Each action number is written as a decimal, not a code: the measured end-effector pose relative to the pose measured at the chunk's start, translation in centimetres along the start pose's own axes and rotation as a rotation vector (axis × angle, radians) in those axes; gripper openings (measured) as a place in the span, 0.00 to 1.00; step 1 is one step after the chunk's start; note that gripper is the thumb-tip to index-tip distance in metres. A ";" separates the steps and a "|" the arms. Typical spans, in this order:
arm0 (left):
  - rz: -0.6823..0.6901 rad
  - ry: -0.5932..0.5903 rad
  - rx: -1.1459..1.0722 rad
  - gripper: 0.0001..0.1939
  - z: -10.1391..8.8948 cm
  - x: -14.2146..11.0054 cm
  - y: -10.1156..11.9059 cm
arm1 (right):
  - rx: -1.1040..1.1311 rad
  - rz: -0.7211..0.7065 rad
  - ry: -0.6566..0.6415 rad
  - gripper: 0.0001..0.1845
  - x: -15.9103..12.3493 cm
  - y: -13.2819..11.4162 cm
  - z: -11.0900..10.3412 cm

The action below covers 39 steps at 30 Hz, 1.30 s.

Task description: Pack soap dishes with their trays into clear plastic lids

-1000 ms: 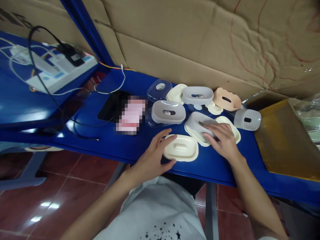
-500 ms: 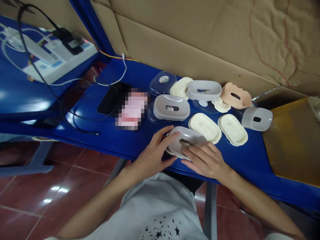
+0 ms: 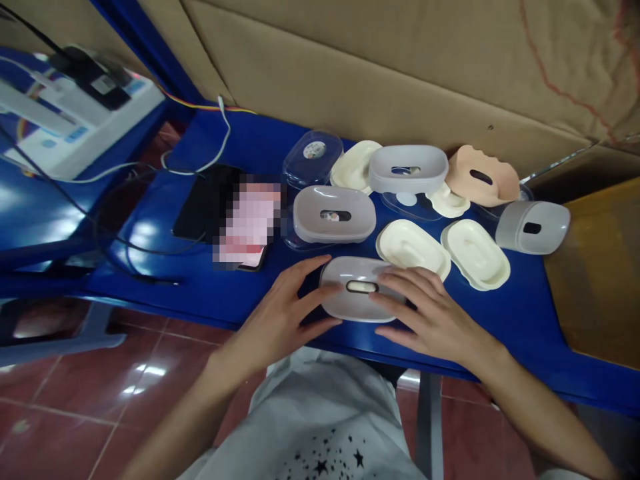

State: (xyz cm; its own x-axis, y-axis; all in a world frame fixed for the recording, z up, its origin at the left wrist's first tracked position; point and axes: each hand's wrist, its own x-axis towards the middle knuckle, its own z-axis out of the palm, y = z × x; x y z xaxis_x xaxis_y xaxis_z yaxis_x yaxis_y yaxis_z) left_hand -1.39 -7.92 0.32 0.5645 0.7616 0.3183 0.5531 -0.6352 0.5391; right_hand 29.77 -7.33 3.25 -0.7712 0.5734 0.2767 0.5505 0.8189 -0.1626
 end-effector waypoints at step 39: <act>-0.217 0.370 0.271 0.30 -6.7 7.0 -1.6 | 0.048 0.066 0.232 0.15 -0.2 1.3 -0.1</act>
State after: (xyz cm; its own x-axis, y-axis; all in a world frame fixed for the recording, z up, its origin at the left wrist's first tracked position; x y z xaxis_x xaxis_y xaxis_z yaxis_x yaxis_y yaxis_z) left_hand -2.41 -0.75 6.91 0.1911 0.8429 0.5029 0.8005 -0.4304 0.4171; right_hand 30.67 -6.39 3.07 -0.6367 0.6087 0.4735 0.5773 0.7833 -0.2306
